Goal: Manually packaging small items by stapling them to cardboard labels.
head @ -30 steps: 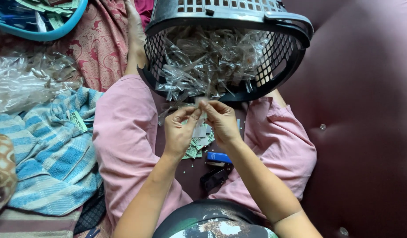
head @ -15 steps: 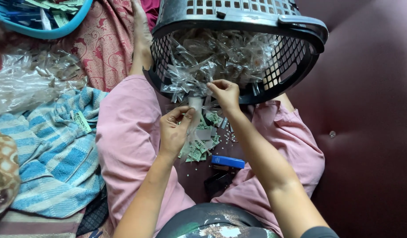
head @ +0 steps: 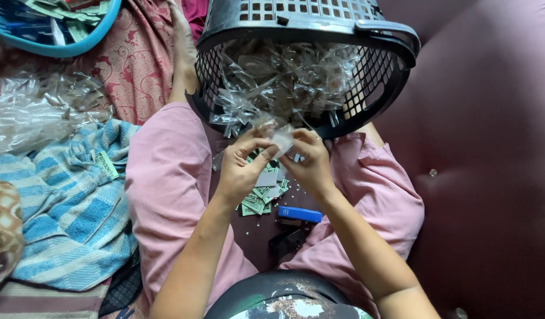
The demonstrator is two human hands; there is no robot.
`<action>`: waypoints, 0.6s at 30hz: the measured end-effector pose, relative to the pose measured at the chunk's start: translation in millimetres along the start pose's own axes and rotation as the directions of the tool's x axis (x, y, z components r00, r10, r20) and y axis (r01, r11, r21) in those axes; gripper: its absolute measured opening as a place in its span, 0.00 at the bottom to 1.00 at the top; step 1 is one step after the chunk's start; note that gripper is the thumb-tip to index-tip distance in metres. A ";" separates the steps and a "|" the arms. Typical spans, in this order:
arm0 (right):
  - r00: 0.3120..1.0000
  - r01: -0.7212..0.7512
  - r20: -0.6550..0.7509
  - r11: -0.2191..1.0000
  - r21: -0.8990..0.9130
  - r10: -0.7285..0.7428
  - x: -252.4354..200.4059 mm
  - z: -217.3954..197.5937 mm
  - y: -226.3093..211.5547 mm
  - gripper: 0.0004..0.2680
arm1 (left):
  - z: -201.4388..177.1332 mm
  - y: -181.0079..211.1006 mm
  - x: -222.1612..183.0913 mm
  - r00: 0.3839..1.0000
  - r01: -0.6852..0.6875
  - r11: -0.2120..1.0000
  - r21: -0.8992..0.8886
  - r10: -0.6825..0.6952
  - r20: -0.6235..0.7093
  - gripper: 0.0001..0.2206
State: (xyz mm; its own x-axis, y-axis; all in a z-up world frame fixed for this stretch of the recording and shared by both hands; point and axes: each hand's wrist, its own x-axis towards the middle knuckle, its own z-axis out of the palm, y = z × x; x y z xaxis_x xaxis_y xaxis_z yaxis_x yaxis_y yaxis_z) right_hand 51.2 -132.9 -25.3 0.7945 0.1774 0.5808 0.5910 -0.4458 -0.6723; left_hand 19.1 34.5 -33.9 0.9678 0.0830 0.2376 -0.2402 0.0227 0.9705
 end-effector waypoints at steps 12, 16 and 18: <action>0.891 -0.411 0.303 0.886 0.216 0.339 10.7 -56.2 -25.6 0.02 | -13.1 -5.5 -6.2 0.870 0.102 0.882 -0.460 -0.304 -0.388 0.03; 0.873 -0.484 0.244 0.804 0.346 0.422 15.0 -65.6 -22.3 0.04 | -11.1 2.7 -6.7 0.836 0.116 0.763 -0.636 -0.421 -0.353 0.01; 0.892 -0.452 0.190 0.792 0.411 0.410 17.0 -65.6 -16.9 0.06 | -9.0 5.9 -5.7 0.823 0.131 0.719 -0.682 -0.462 -0.329 0.01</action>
State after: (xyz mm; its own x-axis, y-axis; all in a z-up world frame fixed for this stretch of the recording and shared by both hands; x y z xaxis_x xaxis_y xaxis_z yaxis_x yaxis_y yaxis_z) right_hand 45.5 -179.9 26.0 0.9776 0.1420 0.1551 0.1666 -0.0727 -0.9833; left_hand 11.5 43.1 -29.9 0.8830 0.3861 -0.2669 -0.0974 0.7070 0.7005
